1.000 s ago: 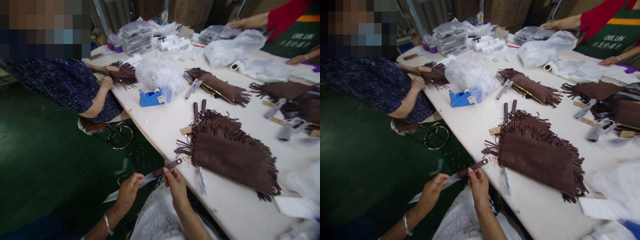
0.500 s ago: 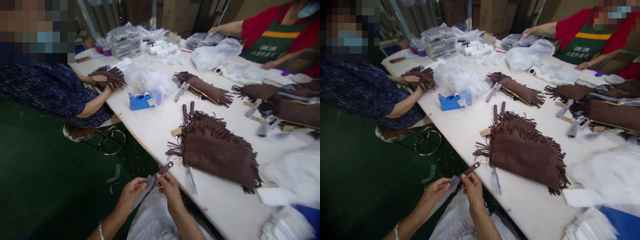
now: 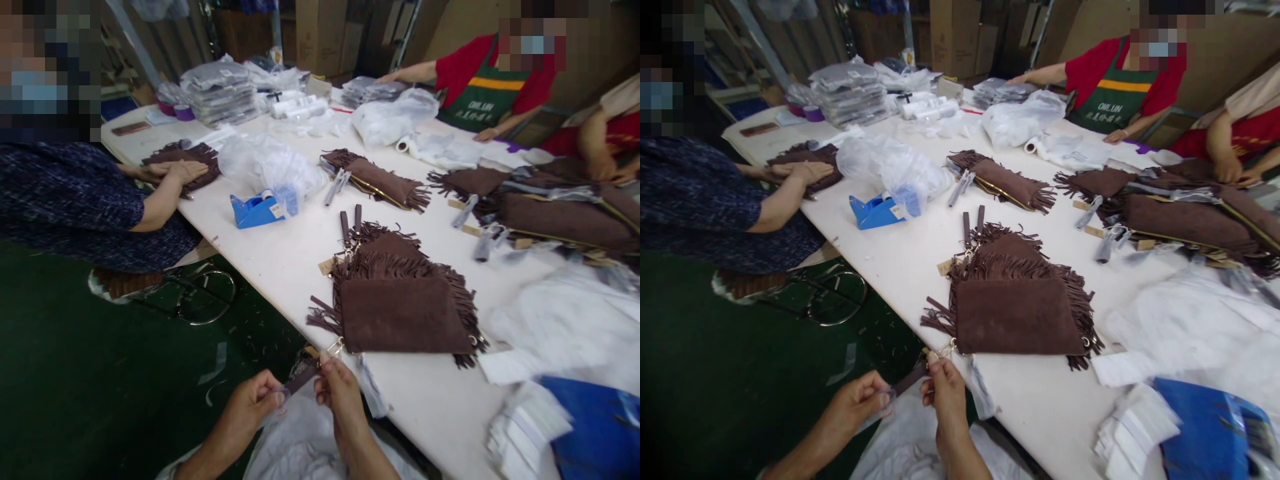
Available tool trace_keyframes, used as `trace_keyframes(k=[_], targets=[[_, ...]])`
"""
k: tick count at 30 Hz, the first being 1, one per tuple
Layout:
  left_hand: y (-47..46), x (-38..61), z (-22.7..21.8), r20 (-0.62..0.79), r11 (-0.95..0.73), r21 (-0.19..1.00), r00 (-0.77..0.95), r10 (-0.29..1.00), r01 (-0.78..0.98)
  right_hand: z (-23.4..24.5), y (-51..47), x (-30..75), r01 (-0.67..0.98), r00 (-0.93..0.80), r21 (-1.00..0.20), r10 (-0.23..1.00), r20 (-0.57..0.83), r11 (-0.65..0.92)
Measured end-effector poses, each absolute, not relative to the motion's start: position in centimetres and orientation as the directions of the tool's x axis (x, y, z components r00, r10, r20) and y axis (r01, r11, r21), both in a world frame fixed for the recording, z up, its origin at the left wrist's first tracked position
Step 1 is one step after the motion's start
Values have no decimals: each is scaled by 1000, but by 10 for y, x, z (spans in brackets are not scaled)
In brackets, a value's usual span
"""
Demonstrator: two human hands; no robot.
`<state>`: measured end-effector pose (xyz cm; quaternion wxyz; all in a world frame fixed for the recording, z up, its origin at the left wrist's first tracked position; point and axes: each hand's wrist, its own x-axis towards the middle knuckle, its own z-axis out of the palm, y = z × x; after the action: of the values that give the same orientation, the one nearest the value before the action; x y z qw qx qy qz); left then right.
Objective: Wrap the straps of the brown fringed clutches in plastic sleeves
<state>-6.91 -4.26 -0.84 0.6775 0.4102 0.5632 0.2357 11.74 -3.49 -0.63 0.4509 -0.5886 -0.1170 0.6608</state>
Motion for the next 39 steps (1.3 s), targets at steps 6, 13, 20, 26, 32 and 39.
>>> trace_keyframes(k=[6, 13, 20, 26, 32, 39], targets=[[-54, -57, -14, -609, 602, 793, 174, 774, 98, -14, -36, 113, -504, 167, -692, 728, -665, -516], [-40, -10, -11, -567, 573, 819, 170, 806, 18, -10, -46, 125, -358, 147, -729, 736, -661, -583], [-30, 16, -13, -510, 503, 860, 110, 853, 85, -12, -54, 136, -225, 122, -805, 804, -583, -549], [-25, 29, -10, -514, 502, 857, 116, 850, 117, -18, -74, 150, -231, 174, -810, 796, -580, -540], [-20, 36, -7, -520, 513, 854, 93, 849, 91, -23, -74, 146, -312, 131, -751, 756, -641, -582], [-7, 41, -15, -466, 454, 877, 46, 884, 159, -2, -76, 155, 127, 116, -874, 882, -457, -470]])
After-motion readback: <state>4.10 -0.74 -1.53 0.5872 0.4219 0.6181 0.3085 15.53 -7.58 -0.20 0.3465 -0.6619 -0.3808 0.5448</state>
